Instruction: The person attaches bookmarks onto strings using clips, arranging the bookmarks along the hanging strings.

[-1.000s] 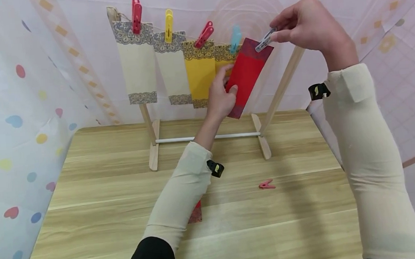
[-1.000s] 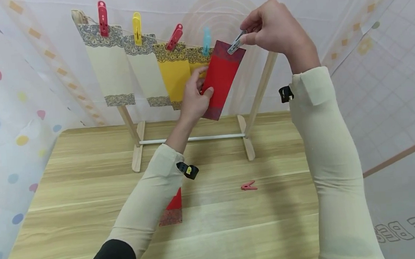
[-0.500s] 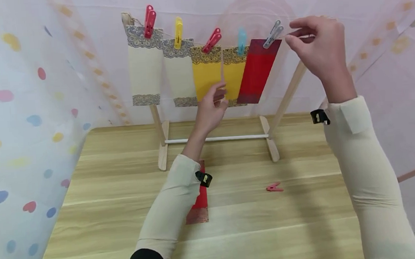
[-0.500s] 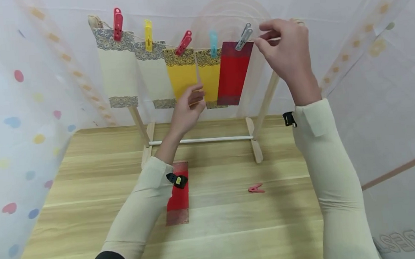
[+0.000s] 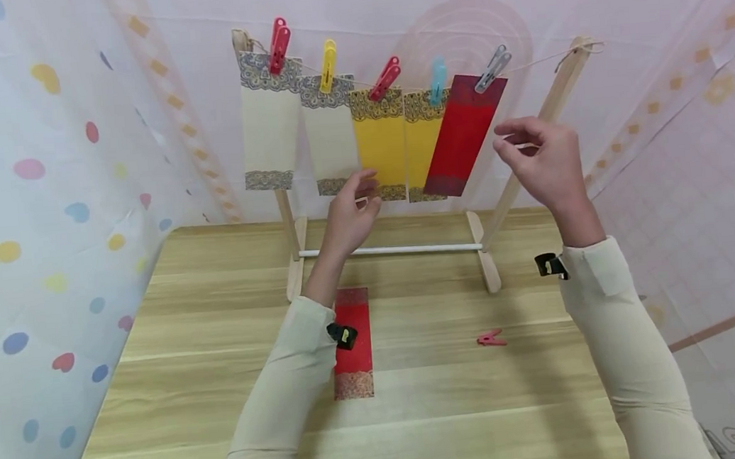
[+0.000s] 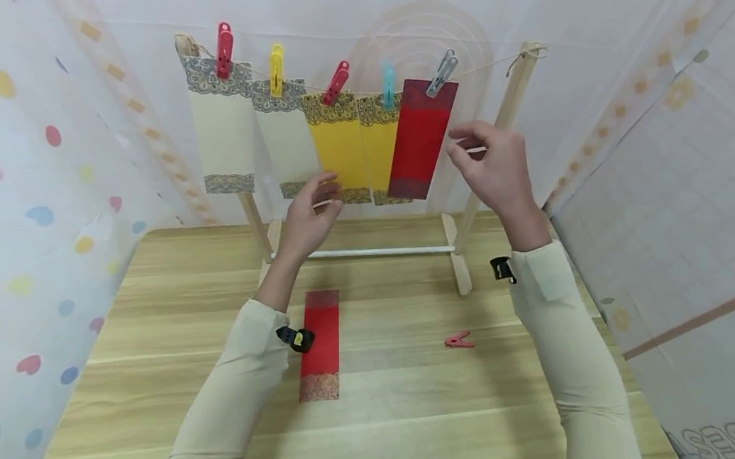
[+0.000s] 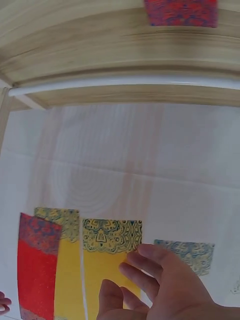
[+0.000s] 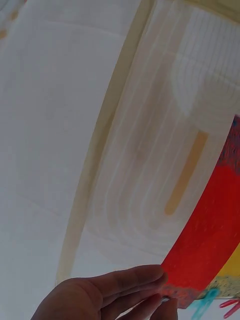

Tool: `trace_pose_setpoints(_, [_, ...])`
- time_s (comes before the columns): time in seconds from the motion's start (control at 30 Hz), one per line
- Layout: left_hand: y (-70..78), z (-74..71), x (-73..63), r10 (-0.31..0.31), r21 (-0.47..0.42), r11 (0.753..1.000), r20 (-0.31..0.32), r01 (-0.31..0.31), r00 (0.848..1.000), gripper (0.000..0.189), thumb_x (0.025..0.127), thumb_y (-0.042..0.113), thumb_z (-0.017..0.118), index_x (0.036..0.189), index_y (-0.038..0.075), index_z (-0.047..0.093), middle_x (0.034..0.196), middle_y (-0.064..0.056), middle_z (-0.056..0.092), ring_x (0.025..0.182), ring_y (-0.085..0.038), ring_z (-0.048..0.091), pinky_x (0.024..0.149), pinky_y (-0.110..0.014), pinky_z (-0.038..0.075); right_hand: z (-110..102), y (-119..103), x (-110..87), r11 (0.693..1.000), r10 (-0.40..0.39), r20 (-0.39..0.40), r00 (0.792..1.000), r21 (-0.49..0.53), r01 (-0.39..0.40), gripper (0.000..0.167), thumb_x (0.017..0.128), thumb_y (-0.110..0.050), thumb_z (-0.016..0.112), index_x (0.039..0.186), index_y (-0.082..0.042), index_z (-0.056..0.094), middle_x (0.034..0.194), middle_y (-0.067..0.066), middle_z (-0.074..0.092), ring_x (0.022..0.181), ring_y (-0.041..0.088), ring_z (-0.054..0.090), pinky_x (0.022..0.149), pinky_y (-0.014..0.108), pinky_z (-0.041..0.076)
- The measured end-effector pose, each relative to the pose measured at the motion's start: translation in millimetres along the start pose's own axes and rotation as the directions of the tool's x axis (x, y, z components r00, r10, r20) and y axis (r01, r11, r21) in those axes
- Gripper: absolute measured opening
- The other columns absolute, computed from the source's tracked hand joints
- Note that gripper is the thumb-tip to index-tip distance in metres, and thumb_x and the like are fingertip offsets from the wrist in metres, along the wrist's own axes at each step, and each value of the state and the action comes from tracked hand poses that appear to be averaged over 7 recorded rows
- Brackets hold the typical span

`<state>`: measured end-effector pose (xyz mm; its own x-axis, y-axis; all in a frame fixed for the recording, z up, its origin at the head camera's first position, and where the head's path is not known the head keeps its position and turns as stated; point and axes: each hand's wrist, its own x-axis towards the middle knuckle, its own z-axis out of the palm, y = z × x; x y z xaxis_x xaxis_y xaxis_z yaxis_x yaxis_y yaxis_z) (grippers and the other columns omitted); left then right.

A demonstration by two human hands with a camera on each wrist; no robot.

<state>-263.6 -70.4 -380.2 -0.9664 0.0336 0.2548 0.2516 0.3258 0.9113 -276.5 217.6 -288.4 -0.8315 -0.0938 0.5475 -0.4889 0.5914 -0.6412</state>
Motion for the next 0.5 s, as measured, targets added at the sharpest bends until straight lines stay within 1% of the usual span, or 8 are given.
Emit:
trace_pose_setpoints(0.07, [-0.9, -4.4, -4.1, 0.011, 0.053, 0.999, 0.006, -0.011, 1.0, 0.045, 0.097, 0.0, 0.06, 0.141, 0.005, 0.053, 0.133, -0.016, 0.062, 0.124, -0.031, 0.058, 0.105, -0.047, 0.045, 5, 3, -5.6, 1.0, -0.013, 0.024, 1.0, 0.004, 0.012, 0.021, 0.095, -0.009, 0.069, 0.112, 0.002, 0.075, 0.106, 0.017, 0.074, 0.084, 0.0, 0.065, 0.077, 0.013, 0.052])
trace_pose_setpoints(0.13, [-2.0, -9.2, -9.0, 0.023, 0.106, 0.994, 0.018, -0.025, 1.0, 0.046, 0.097, 0.0, 0.06, 0.142, 0.005, 0.052, 0.135, -0.017, 0.061, 0.126, -0.033, 0.056, 0.106, -0.048, 0.043, 11, 7, -12.2, 0.999, -0.032, 0.045, 0.998, 0.008, 0.032, 0.022, 0.095, -0.008, 0.069, 0.113, 0.003, 0.074, 0.107, 0.016, 0.074, 0.089, 0.01, 0.068, 0.077, 0.012, 0.051])
trace_pose_setpoints(0.2, [-4.2, -13.3, -14.3, 0.034, 0.178, 0.983, 0.033, -0.039, 0.999, 0.048, 0.097, 0.001, 0.059, 0.144, 0.005, 0.051, 0.137, -0.018, 0.059, 0.129, -0.034, 0.054, 0.108, -0.047, 0.041, 17, 11, -20.3, 0.998, -0.056, 0.061, 0.997, 0.017, 0.055, 0.023, 0.095, -0.006, 0.068, 0.115, 0.003, 0.073, 0.108, 0.016, 0.074, 0.092, 0.02, 0.07, 0.076, 0.012, 0.05])
trace_pose_setpoints(0.23, [-5.8, -15.1, -17.4, 0.041, 0.217, 0.975, 0.042, -0.049, 0.998, 0.049, 0.098, 0.002, 0.059, 0.146, 0.004, 0.05, 0.139, -0.018, 0.058, 0.13, -0.034, 0.053, 0.109, -0.047, 0.04, 20, 13, -24.7, 0.997, -0.069, 0.067, 0.995, 0.025, 0.067, 0.023, 0.095, -0.005, 0.068, 0.115, 0.003, 0.073, 0.108, 0.016, 0.074, 0.093, 0.023, 0.07, 0.076, 0.014, 0.051])
trace_pose_setpoints(0.3, [-10.7, -17.5, -23.4, 0.055, 0.282, 0.957, 0.063, -0.071, 0.996, 0.051, 0.098, 0.003, 0.059, 0.149, 0.004, 0.047, 0.143, -0.017, 0.055, 0.134, -0.034, 0.049, 0.112, -0.046, 0.037, 26, 18, -33.7, 0.995, -0.099, 0.075, 0.992, 0.035, 0.097, 0.024, 0.094, -0.003, 0.068, 0.117, 0.004, 0.072, 0.109, 0.016, 0.074, 0.094, 0.026, 0.07, 0.077, 0.024, 0.055])
trace_pose_setpoints(0.37, [-17.1, -18.3, -28.4, 0.085, 0.344, 0.932, 0.087, -0.11, 0.993, 0.054, 0.099, 0.006, 0.059, 0.151, 0.003, 0.044, 0.147, -0.017, 0.052, 0.137, -0.034, 0.046, 0.115, -0.045, 0.033, 33, 23, -43.0, 0.991, -0.128, 0.088, 0.988, 0.058, 0.124, 0.025, 0.093, -0.001, 0.069, 0.117, 0.005, 0.071, 0.109, 0.017, 0.073, 0.094, 0.029, 0.071, 0.077, 0.035, 0.058])
trace_pose_setpoints(0.43, [-24.3, -18.9, -34.0, 0.127, 0.4, 0.903, 0.105, -0.159, 0.986, 0.055, 0.099, 0.007, 0.06, 0.151, 0.002, 0.043, 0.15, -0.017, 0.05, 0.139, -0.035, 0.044, 0.116, -0.046, 0.031, 40, 27, -52.0, 0.986, -0.154, 0.107, 0.982, 0.077, 0.146, 0.027, 0.092, 0.002, 0.07, 0.118, 0.006, 0.07, 0.11, 0.019, 0.073, 0.093, 0.031, 0.071, 0.077, 0.046, 0.059])
trace_pose_setpoints(0.5, [-31.8, -19.4, -39.6, 0.181, 0.451, 0.866, 0.118, -0.215, 0.976, 0.057, 0.097, 0.006, 0.063, 0.151, 0.0, 0.044, 0.15, -0.018, 0.049, 0.139, -0.037, 0.044, 0.117, -0.047, 0.03, 47, 33, -60.6, 0.982, -0.176, 0.13, 0.976, 0.094, 0.164, 0.029, 0.09, 0.003, 0.071, 0.119, 0.007, 0.07, 0.111, 0.02, 0.072, 0.094, 0.033, 0.071, 0.077, 0.051, 0.059])
